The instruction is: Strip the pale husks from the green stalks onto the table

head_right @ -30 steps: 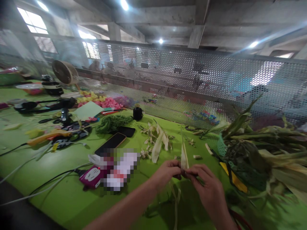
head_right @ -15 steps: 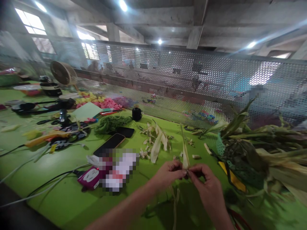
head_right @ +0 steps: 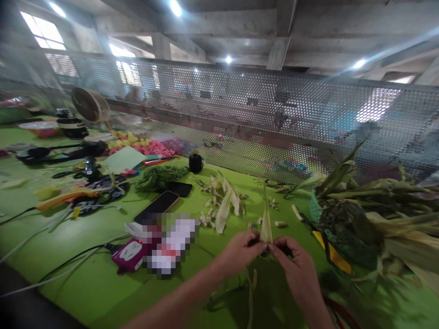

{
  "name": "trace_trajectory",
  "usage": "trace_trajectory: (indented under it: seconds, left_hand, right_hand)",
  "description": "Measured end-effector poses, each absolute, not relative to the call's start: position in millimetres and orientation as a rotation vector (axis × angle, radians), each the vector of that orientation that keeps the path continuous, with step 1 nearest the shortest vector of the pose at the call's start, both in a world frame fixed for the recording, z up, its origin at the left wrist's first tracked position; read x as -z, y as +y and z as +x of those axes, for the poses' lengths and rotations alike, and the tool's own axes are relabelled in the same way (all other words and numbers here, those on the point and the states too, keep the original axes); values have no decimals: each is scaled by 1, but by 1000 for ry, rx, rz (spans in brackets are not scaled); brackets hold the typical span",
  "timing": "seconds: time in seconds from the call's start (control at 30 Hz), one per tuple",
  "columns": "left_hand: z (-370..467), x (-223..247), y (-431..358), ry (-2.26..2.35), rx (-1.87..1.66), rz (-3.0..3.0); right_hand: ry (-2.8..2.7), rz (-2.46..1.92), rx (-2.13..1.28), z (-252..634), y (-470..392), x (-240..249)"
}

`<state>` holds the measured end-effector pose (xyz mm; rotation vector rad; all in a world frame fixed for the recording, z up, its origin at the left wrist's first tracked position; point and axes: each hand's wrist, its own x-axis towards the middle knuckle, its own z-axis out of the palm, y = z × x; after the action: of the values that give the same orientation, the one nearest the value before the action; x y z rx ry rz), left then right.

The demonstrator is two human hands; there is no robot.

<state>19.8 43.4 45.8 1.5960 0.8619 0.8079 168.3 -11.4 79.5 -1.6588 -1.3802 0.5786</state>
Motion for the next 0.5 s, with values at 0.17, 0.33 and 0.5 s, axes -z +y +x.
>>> trace_trajectory:
  seconds: [0.17, 0.33, 0.5]
  left_hand:
    - [23, -41, 47, 798, -801, 1349]
    - [23, -38, 50, 734, -857, 1128]
    - [19, -43, 48, 729, -850, 1091]
  right_hand:
    - [-1360, -1658, -598, 173, -10, -75]
    - [-1540, -1509, -309, 182, -7, -65]
    - [-1798, -1410, -183, 185, -7, -58]
